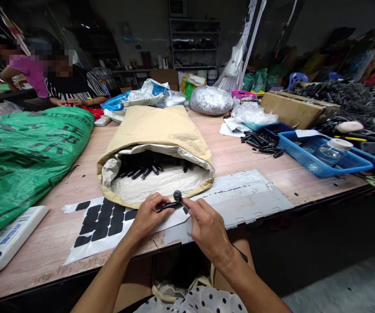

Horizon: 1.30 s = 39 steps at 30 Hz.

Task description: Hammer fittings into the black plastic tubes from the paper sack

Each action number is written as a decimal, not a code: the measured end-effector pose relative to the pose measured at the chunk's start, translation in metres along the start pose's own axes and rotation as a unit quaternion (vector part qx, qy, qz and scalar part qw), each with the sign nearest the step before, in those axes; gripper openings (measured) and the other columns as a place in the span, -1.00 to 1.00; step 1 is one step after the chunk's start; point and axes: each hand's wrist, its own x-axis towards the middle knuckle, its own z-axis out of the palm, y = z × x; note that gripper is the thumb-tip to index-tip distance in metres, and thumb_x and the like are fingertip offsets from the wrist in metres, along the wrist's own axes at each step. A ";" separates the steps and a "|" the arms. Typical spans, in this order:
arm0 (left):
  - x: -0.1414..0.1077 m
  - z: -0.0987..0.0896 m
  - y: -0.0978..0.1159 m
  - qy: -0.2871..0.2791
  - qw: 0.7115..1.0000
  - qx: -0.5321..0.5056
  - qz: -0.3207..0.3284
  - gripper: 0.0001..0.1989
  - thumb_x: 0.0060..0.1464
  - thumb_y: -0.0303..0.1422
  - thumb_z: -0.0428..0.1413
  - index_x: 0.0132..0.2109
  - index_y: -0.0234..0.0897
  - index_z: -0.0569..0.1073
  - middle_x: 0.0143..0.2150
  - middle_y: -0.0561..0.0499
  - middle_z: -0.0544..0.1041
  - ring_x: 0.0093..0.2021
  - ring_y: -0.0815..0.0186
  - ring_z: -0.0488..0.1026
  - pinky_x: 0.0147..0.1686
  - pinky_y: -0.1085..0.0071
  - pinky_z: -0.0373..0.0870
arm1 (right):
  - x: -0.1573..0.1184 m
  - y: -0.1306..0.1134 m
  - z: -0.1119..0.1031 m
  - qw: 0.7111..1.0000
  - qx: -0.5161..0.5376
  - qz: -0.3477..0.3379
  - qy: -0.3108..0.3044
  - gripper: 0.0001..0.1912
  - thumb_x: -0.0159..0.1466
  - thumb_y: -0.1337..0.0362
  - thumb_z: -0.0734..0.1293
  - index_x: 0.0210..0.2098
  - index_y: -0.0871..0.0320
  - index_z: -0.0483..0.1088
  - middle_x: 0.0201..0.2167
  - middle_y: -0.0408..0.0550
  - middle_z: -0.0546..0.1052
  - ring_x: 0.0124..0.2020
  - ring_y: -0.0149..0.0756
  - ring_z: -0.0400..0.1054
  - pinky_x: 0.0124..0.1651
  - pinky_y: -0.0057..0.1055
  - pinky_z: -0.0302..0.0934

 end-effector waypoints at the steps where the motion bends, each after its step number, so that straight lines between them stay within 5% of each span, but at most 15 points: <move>1: 0.000 0.000 0.000 -0.002 1.000 0.000 0.000 -0.90 0.06 -0.36 0.28 -0.25 -0.20 0.54 -0.28 0.03 0.49 -0.19 0.21 0.39 -0.19 0.31 0.30 | 0.003 0.002 -0.003 1.000 0.002 0.005 0.018 -0.58 0.41 0.39 0.16 0.18 0.03 0.44 -0.14 -0.03 0.55 -0.11 -0.27 0.46 -0.03 -0.35 0.36; 8: -0.001 -0.005 0.001 -0.022 1.000 -0.009 -0.005 -0.87 0.17 -0.25 0.20 -0.22 -0.19 0.56 -0.27 0.00 0.50 -0.16 0.18 0.39 -0.17 0.28 0.28 | 0.045 0.054 -0.053 0.972 -0.131 0.098 0.169 -0.63 0.37 0.28 0.24 0.11 0.02 0.51 -0.10 -0.05 0.57 -0.16 -0.25 0.44 -0.06 -0.32 0.27; 15: 0.001 -0.007 0.004 -0.030 0.999 -0.018 -0.004 -0.71 0.32 -0.18 0.02 -0.25 -0.19 0.55 -0.25 -0.01 0.51 -0.14 0.18 0.40 -0.09 0.24 0.26 | 0.081 0.124 -0.063 0.914 -0.288 0.267 0.104 -0.59 0.34 0.32 0.21 0.11 0.01 0.52 -0.09 0.04 0.51 -0.20 -0.22 0.35 -0.27 -0.33 0.05; 24: 0.003 -0.005 0.002 -0.036 0.999 0.009 0.004 -0.64 0.39 -0.17 -0.09 -0.29 -0.19 0.48 -0.28 0.01 0.47 -0.19 0.20 0.37 -0.10 0.25 0.26 | 0.079 0.142 -0.038 0.887 -0.405 0.200 0.093 -0.59 0.36 0.36 0.19 0.12 0.07 0.50 -0.16 0.07 0.47 -0.17 -0.18 0.29 -0.25 -0.32 -0.02; 28: -0.006 -0.012 0.019 -0.045 0.999 0.005 0.002 -0.67 0.39 -0.16 -0.06 -0.23 -0.18 0.49 -0.22 -0.01 0.51 -0.13 0.18 0.38 -0.06 0.24 0.28 | 0.079 0.143 -0.037 0.886 -0.414 0.186 0.091 -0.60 0.36 0.35 0.19 0.12 0.09 0.48 -0.16 0.08 0.46 -0.17 -0.17 0.29 -0.26 -0.32 -0.03; 31: -0.031 -0.021 0.052 -0.111 0.993 -0.040 -0.003 -0.70 0.39 -0.12 -0.05 -0.13 -0.15 0.49 -0.17 0.01 0.54 -0.13 0.20 0.43 -0.10 0.29 0.30 | 0.078 0.143 -0.037 0.886 -0.416 0.183 0.091 -0.61 0.35 0.35 0.20 0.11 0.09 0.47 -0.16 0.07 0.45 -0.16 -0.17 0.28 -0.26 -0.31 -0.03; 34: -0.065 -0.016 0.079 -0.252 0.964 -0.077 -0.025 -0.73 0.38 -0.10 -0.02 -0.10 -0.09 0.50 -0.21 0.08 0.58 -0.21 0.26 0.48 -0.21 0.37 0.31 | 0.078 0.143 -0.036 0.884 -0.420 0.181 0.094 -0.61 0.36 0.34 0.20 0.11 0.09 0.47 -0.15 0.07 0.46 -0.15 -0.15 0.28 -0.27 -0.29 -0.04; 36: -0.086 0.002 0.078 -0.318 0.945 -0.057 -0.053 -0.77 0.33 -0.11 0.04 -0.10 -0.06 0.52 -0.21 0.10 0.61 -0.19 0.24 0.52 -0.21 0.38 0.32 | 0.078 0.142 -0.035 0.883 -0.422 0.182 0.095 -0.61 0.36 0.33 0.19 0.11 0.10 0.47 -0.14 0.08 0.46 -0.16 -0.15 0.28 -0.27 -0.29 -0.05; 39: -0.112 0.044 0.046 -0.343 0.930 0.010 -0.133 -0.75 0.28 -0.13 0.05 -0.05 -0.07 0.55 -0.18 0.01 0.65 -0.13 0.13 0.56 -0.15 0.30 0.39 | 0.078 0.141 -0.035 0.885 -0.419 0.183 0.092 -0.62 0.36 0.34 0.19 0.11 0.11 0.47 -0.14 0.09 0.45 -0.16 -0.16 0.27 -0.26 -0.30 -0.05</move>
